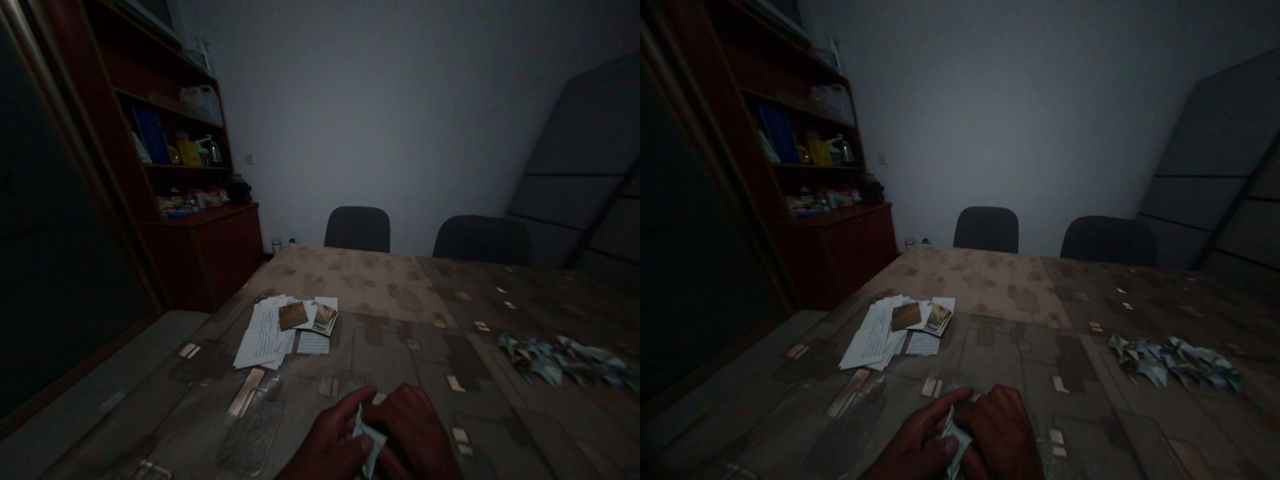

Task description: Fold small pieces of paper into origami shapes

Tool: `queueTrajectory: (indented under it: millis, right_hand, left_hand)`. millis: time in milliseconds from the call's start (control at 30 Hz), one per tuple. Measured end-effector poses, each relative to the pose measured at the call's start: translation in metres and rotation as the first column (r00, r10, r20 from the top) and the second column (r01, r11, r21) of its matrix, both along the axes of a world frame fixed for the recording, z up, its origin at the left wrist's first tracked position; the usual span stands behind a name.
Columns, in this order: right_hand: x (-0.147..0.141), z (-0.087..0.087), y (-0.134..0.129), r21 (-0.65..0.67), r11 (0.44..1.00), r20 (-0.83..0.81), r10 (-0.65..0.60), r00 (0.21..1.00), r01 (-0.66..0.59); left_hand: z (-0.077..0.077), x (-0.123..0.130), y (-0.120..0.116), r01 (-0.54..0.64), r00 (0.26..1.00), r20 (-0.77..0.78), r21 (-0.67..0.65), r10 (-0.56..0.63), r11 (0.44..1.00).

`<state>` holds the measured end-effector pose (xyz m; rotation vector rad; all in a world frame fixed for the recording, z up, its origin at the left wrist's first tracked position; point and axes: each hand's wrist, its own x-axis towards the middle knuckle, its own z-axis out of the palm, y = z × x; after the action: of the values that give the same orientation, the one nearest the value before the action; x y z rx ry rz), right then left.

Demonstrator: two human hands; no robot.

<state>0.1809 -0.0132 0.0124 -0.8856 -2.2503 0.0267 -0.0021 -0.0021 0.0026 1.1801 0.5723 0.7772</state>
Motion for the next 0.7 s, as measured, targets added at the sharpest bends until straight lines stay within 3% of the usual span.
queueTrajectory:
  millis: [267,500,700]
  right_hand:
    - [-0.001,0.005,-0.002,0.020,0.984,-0.136,-0.175,0.975,0.179]
    - [-0.004,0.010,-0.004,0.069,0.991,-0.114,-0.104,0.988,0.112]
    - [-0.003,0.011,-0.005,-0.055,0.992,-0.155,-0.125,0.980,0.117]
  left_hand:
    - [0.003,0.005,0.001,-0.150,0.981,0.113,-0.053,0.155,0.987]
    - [0.008,0.006,-0.005,-0.135,0.991,0.023,0.022,0.134,0.991]
    - [0.005,0.003,-0.005,-0.170,0.984,-0.043,0.074,0.174,0.983]
